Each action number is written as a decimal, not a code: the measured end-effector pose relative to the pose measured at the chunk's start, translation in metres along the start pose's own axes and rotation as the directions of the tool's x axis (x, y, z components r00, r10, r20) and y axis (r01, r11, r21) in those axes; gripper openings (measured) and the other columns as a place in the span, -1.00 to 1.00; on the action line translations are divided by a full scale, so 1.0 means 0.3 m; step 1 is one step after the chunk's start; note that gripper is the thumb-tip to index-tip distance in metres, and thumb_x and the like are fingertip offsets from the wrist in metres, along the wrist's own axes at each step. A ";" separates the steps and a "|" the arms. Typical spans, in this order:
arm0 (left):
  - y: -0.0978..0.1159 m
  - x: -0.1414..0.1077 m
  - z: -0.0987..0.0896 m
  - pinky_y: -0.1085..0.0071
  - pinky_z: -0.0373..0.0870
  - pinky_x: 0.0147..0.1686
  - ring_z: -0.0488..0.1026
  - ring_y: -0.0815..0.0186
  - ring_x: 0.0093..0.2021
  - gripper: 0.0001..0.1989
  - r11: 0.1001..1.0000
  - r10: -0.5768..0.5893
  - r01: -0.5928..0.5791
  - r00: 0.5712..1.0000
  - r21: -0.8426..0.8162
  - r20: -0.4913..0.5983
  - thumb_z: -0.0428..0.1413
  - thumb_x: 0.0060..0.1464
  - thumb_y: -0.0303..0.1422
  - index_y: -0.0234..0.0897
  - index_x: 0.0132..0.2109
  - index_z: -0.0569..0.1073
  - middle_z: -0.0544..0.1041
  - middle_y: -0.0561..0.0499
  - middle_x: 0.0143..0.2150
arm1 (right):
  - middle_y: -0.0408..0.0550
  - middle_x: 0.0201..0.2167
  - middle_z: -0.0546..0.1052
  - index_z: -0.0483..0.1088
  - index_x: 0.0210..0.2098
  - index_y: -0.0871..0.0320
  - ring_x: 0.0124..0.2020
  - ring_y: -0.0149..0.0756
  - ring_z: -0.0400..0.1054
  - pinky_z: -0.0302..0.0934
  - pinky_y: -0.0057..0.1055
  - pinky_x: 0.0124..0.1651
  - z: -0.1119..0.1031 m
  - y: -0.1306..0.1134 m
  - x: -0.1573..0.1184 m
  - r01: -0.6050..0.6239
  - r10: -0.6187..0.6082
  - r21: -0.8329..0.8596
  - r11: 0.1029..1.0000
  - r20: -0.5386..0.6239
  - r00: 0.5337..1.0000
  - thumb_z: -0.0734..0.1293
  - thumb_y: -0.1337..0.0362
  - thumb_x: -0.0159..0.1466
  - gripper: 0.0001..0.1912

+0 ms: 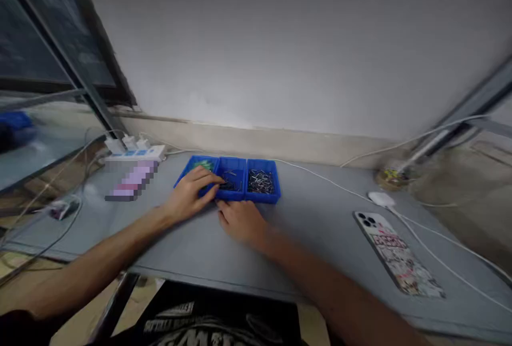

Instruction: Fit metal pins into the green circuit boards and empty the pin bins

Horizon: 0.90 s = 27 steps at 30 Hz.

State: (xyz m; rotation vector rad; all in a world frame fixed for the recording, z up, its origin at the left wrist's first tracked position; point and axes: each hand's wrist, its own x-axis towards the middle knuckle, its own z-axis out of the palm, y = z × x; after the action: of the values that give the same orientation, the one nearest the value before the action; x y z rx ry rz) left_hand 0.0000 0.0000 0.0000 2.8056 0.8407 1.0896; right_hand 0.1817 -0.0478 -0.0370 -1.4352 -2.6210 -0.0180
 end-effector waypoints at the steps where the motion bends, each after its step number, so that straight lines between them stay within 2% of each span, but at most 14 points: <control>1: -0.002 -0.003 -0.002 0.13 0.30 0.14 0.43 0.23 -0.08 -0.79 1.000 -0.002 0.002 1.000 0.000 0.005 0.00 0.32 -0.41 -0.30 -0.03 0.52 0.57 -0.05 -0.10 | 0.01 -0.11 0.60 0.33 0.10 0.10 -0.15 -0.14 0.52 0.24 -0.30 -0.18 0.002 0.003 -0.004 -0.020 0.020 0.000 1.000 0.006 1.000 0.11 0.19 0.45 -0.68; 8: -0.002 -0.005 -0.011 0.19 0.36 0.01 0.40 0.23 -0.11 -0.78 1.000 0.003 -0.003 1.000 -0.014 0.020 0.00 0.32 -0.40 -0.29 -0.03 0.52 0.57 -0.05 -0.13 | -0.07 -0.27 0.61 0.38 -0.09 0.10 -0.28 -0.20 0.53 0.16 -0.37 -0.32 0.014 0.035 -0.016 -0.043 0.043 0.022 0.999 -0.008 0.999 0.13 0.20 0.46 -0.77; 15: 0.010 0.000 -0.018 0.27 0.40 -0.07 0.44 0.25 -0.12 -0.78 0.998 0.035 -0.031 0.997 -0.049 0.066 0.00 0.32 -0.40 -0.26 -0.02 0.51 0.58 -0.04 -0.14 | -0.04 -0.32 0.61 0.39 -0.12 0.15 -0.34 -0.25 0.52 0.10 -0.39 -0.36 0.012 0.056 -0.024 0.003 -0.003 -0.009 1.000 -0.023 1.000 0.15 0.26 0.46 -0.80; 17: 0.012 -0.001 -0.016 0.30 0.42 -0.12 0.45 0.27 -0.16 -0.78 0.998 0.044 -0.039 0.996 -0.056 0.083 0.00 0.33 -0.39 -0.26 -0.02 0.51 0.57 -0.05 -0.17 | -0.05 -0.34 0.61 0.39 -0.14 0.16 -0.37 -0.27 0.51 0.09 -0.40 -0.36 0.006 0.062 -0.032 0.045 -0.045 0.005 0.999 -0.072 0.996 0.17 0.27 0.45 -0.82; 19: 0.013 -0.001 -0.015 0.32 0.42 -0.16 0.45 0.28 -0.19 -0.79 0.997 0.057 -0.051 0.992 -0.056 0.110 0.00 0.33 -0.36 -0.27 -0.04 0.52 0.57 -0.05 -0.21 | -0.07 -0.35 0.61 0.38 -0.15 0.16 -0.39 -0.31 0.49 0.09 -0.41 -0.36 -0.003 0.071 -0.041 0.088 -0.079 0.048 0.995 -0.168 0.983 0.19 0.27 0.44 -0.84; 23: 0.014 0.000 -0.019 0.33 0.40 -0.18 0.45 0.29 -0.23 -0.76 0.995 0.093 -0.085 0.978 -0.050 0.185 -0.02 0.36 -0.32 -0.27 -0.14 0.53 0.55 -0.05 -0.28 | -0.08 -0.35 0.61 0.38 -0.13 0.16 -0.42 -0.36 0.47 0.10 -0.42 -0.35 -0.024 0.092 -0.054 0.144 -0.086 0.132 0.981 -0.370 0.925 0.16 0.24 0.46 -0.81; 27: 0.016 0.000 -0.026 0.34 0.39 -0.20 0.44 0.29 -0.25 -0.74 0.993 0.116 -0.110 0.965 -0.039 0.233 -0.03 0.37 -0.26 -0.25 -0.12 0.52 0.53 -0.03 -0.31 | -0.11 -0.42 0.59 0.38 -0.13 0.16 -0.47 -0.39 0.44 0.10 -0.43 -0.34 -0.038 0.108 -0.058 0.146 -0.066 0.152 0.978 -0.438 0.897 0.16 0.24 0.46 -0.80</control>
State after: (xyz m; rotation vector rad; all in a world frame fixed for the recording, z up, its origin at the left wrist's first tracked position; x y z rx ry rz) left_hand -0.0028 -0.0054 0.0069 2.9144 0.6466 0.7489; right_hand 0.2194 -0.0457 -0.0303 -1.0784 -2.2651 -0.0954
